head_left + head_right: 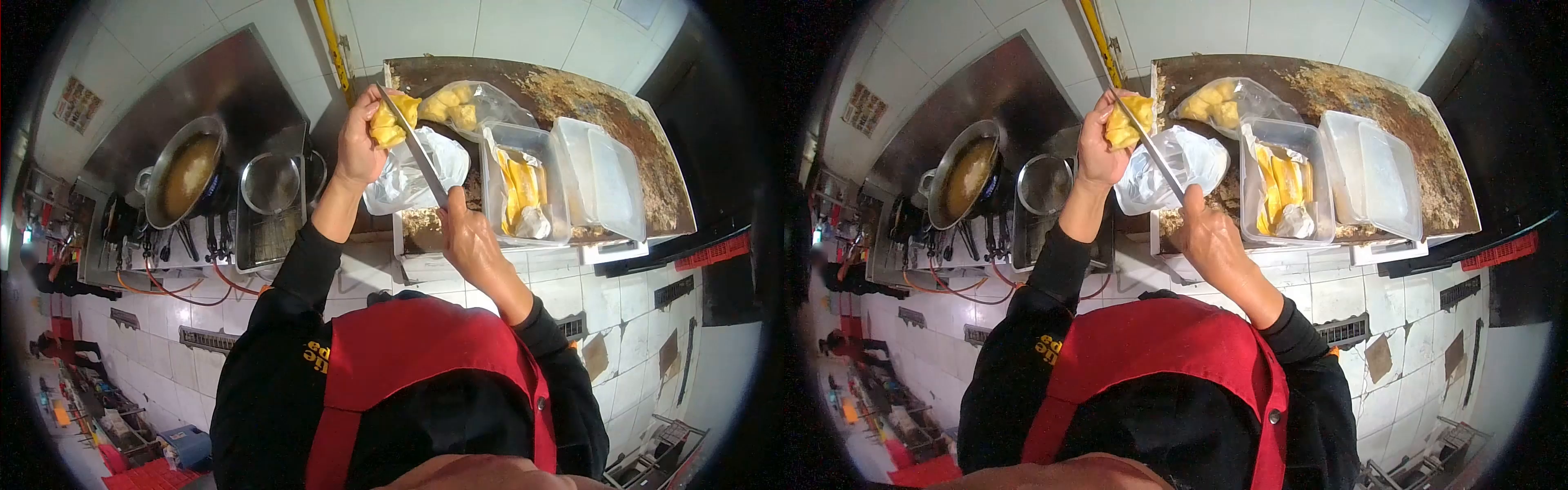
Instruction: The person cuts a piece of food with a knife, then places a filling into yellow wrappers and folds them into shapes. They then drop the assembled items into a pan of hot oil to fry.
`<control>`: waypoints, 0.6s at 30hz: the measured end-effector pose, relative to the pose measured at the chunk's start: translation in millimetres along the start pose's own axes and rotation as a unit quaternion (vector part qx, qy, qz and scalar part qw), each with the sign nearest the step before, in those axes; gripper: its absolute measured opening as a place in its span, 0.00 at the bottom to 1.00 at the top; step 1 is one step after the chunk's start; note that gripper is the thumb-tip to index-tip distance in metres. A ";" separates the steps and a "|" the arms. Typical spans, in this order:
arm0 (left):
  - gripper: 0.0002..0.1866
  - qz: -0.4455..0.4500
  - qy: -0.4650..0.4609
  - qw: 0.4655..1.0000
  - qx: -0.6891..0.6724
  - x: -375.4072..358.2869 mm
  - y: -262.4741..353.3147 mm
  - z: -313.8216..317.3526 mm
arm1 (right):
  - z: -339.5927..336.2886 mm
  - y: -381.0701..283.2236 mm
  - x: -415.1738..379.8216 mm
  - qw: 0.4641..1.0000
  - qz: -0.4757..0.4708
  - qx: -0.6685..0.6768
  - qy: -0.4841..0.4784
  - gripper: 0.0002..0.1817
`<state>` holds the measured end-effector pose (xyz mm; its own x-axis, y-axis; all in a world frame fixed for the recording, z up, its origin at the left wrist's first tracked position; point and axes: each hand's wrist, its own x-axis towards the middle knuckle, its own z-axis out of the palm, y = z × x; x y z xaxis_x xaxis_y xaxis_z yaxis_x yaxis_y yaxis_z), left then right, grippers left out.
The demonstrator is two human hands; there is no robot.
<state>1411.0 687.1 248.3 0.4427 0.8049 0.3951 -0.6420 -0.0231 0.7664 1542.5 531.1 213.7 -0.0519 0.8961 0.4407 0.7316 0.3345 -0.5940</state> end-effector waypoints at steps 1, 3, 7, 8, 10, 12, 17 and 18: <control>0.15 -0.001 0.000 1.000 0.000 -0.7 -0.2 1.7 | -1.4 -1.2 2.5 1.000 0.000 0.000 0.000 0.11; 0.15 0.004 0.011 1.000 0.012 -1.6 -1.4 4.7 | -5.0 -4.3 8.9 1.000 -0.009 -0.004 -0.007 0.11; 0.17 -0.010 0.010 1.000 -0.021 -4.0 -5.1 8.0 | -1.2 -3.2 16.1 1.000 -0.014 -0.024 0.012 0.11; 0.17 -0.012 0.024 0.999 -0.045 -4.6 -7.4 9.5 | -0.8 -2.8 18.4 1.000 -0.012 -0.027 0.012 0.10; 0.16 -0.016 0.038 0.997 -0.069 -5.7 -10.1 11.9 | 0.1 -2.2 22.9 0.999 -0.008 -0.030 0.012 0.10; 0.17 -0.018 0.023 0.996 -0.079 -6.8 -11.6 14.4 | -0.2 -2.2 26.6 1.000 -0.002 -0.027 0.011 0.11; 0.18 -0.024 0.039 0.998 -0.039 -8.8 -11.5 20.2 | -5.8 1.9 30.6 0.999 -0.014 -0.042 0.016 0.12; 0.18 -0.018 0.023 1.000 0.007 -8.8 -10.4 20.6 | -7.4 4.6 29.4 0.999 -0.017 -0.048 0.016 0.12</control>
<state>1426.7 668.0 247.3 0.4359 0.8316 0.3441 -0.6176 -0.0017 0.7865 1549.4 556.9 228.9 -0.0566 0.8746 0.4816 0.7914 0.3334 -0.5124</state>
